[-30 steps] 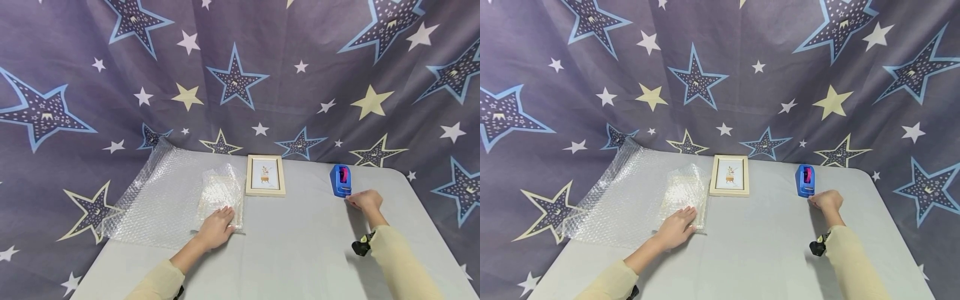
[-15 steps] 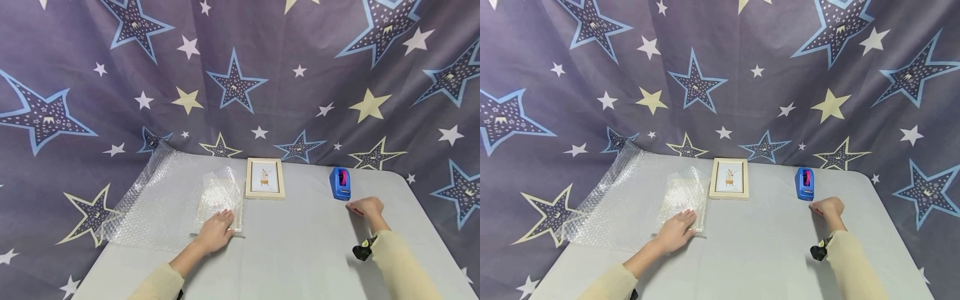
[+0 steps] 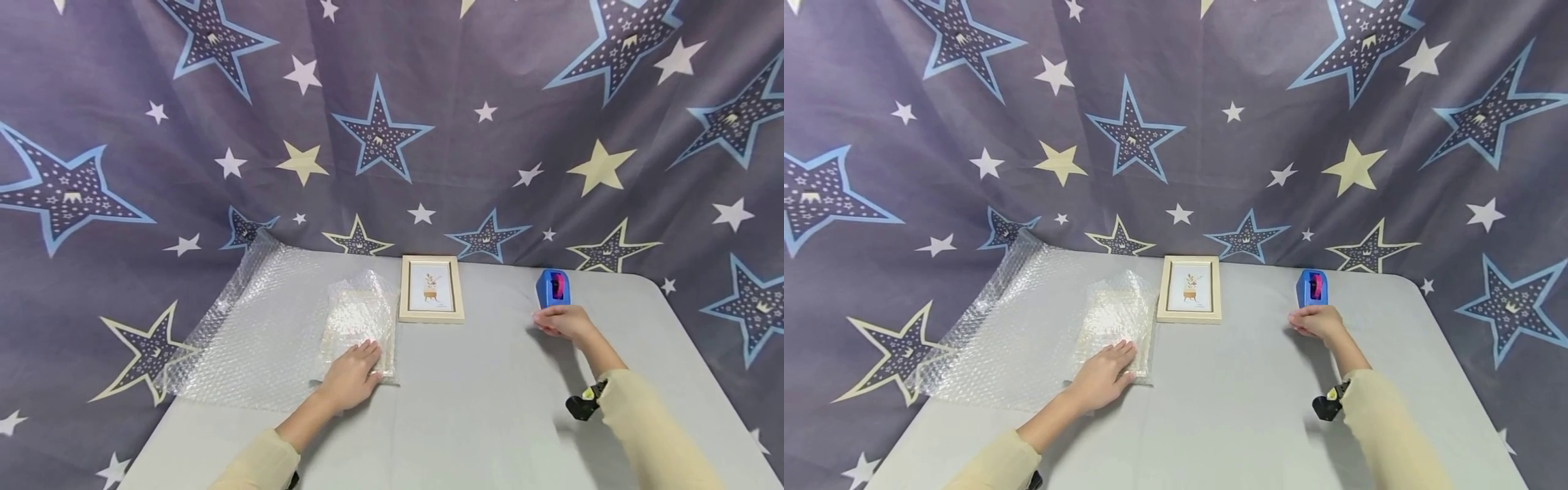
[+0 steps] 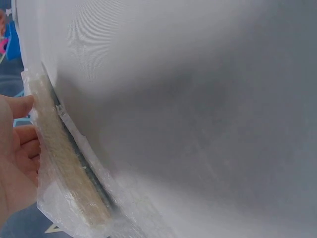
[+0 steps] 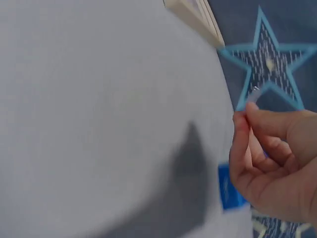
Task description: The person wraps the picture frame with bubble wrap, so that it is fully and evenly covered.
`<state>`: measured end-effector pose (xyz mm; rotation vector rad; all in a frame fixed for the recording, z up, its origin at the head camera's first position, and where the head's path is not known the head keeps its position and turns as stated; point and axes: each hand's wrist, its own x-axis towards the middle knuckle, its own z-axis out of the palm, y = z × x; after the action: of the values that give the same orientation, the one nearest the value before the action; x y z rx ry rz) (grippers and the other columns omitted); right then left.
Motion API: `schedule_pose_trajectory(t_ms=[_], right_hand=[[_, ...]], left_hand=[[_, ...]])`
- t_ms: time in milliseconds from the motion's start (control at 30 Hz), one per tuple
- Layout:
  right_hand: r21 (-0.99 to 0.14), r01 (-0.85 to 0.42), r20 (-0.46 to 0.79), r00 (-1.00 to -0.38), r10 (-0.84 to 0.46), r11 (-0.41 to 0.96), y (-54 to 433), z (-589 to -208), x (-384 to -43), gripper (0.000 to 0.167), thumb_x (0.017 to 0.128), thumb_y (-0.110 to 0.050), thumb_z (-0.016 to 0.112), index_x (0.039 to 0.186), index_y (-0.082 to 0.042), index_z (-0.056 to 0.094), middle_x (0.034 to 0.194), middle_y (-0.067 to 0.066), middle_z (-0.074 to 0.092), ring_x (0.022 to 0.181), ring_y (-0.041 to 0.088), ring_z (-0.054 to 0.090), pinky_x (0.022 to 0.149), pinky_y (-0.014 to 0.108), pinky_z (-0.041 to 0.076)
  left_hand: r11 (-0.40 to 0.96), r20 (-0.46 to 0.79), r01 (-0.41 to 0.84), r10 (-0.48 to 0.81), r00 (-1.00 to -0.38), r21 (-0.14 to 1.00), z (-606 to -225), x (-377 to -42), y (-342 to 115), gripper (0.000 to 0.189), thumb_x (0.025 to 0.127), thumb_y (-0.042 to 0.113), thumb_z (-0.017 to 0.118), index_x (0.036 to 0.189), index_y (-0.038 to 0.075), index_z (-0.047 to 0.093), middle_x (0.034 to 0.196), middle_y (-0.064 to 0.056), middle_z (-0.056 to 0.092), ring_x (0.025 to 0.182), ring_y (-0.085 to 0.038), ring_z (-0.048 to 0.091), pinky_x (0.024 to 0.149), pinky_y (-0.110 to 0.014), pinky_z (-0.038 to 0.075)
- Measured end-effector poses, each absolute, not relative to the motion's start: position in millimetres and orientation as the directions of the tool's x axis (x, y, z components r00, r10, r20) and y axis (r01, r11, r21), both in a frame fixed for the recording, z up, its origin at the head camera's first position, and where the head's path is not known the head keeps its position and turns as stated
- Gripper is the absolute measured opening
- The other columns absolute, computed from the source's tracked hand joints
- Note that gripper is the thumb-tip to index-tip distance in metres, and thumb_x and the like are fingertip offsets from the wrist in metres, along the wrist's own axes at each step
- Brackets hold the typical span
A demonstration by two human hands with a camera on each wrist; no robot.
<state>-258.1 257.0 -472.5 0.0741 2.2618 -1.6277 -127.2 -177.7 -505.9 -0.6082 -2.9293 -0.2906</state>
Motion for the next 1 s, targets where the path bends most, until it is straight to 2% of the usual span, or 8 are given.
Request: schedule_pose_trajectory(t_ms=[67,167,300,467,667,800,1000], right_hand=[[-0.912,0.195,-0.284,-0.935,-0.211,0.362,240.1,-466.7,-261.9,0.034,0.09,-0.009,0.065,0.113,0.016,0.061,0.073,-0.017,0.069,0.069,-0.007,0.063,0.068,0.014,0.057],[-0.892,0.107,-0.241,-0.934,-0.262,0.439,210.0,-459.1,-268.8,0.038,0.09,-0.011,0.066,0.115,0.016,0.059,0.076,-0.015,0.068,0.069,-0.006,0.061,0.068,0.014,0.056],[-0.861,-0.013,-0.186,-0.922,-0.339,0.508,164.2,-452.6,-276.3,0.032,0.088,-0.013,0.068,0.111,0.01,0.065,0.081,-0.005,0.071,0.071,0.001,0.061,0.07,0.018,0.056],[-0.853,-0.158,-0.098,-0.888,-0.45,0.498,102.3,-447.7,-278.8,0.025,0.087,-0.013,0.069,0.102,0.006,0.069,0.086,0.011,0.073,0.07,0.003,0.061,0.071,0.021,0.057],[-0.795,-0.335,0.007,-0.839,-0.544,0.506,36.4,-456.5,-280.5,0.016,0.086,-0.013,0.07,0.092,0.001,0.072,0.087,0.013,0.074,0.07,0.001,0.056,0.07,0.018,0.05],[-0.771,-0.363,0.015,-0.832,-0.555,0.523,2.9,-469.3,-281.5,0.012,0.087,-0.012,0.067,0.09,-0.001,0.071,0.084,0.01,0.072,0.069,0.003,0.053,0.067,0.017,0.047],[-0.785,-0.324,-0.005,-0.849,-0.528,0.528,-31.8,-479.8,-281.9,0.01,0.088,-0.012,0.065,0.089,-0.003,0.07,0.08,0.005,0.066,0.069,0.006,0.05,0.064,0.015,0.043]], left_hand=[[0.9,0.168,0.403,0.377,-0.911,0.165,-506.1,-127.1,-177.2,0.05,0.09,0.03,0.061,0.128,-0.003,0.058,0.134,-0.016,0.06,0.129,-0.033,0.055,0.11,-0.048,0.043],[0.903,0.161,0.396,0.372,-0.914,0.163,-506.4,-127.2,-177.0,0.05,0.09,0.031,0.061,0.128,-0.002,0.058,0.135,-0.015,0.06,0.13,-0.031,0.054,0.111,-0.046,0.043],[0.905,0.159,0.394,0.37,-0.915,0.163,-506.9,-127.3,-177.7,0.05,0.09,0.031,0.06,0.128,-0.002,0.058,0.135,-0.015,0.06,0.13,-0.031,0.054,0.112,-0.046,0.042],[0.903,0.163,0.392,0.367,-0.916,0.175,-507.4,-127.3,-178.5,0.05,0.09,0.03,0.06,0.128,-0.002,0.058,0.135,-0.016,0.059,0.13,-0.032,0.053,0.112,-0.047,0.041],[0.903,0.159,0.393,0.368,-0.916,0.173,-506.3,-127.2,-180.1,0.05,0.09,0.029,0.061,0.128,-0.003,0.058,0.135,-0.017,0.059,0.13,-0.033,0.054,0.111,-0.047,0.042],[0.905,0.149,0.389,0.366,-0.918,0.172,-505.9,-126.5,-180.4,0.051,0.091,0.03,0.06,0.129,-0.003,0.057,0.136,-0.016,0.058,0.13,-0.033,0.053,0.112,-0.047,0.041],[0.901,0.147,0.398,0.376,-0.915,0.172,-507.6,-125.6,-179.6,0.05,0.091,0.028,0.06,0.13,-0.003,0.057,0.136,-0.016,0.058,0.131,-0.032,0.052,0.113,-0.048,0.04]])
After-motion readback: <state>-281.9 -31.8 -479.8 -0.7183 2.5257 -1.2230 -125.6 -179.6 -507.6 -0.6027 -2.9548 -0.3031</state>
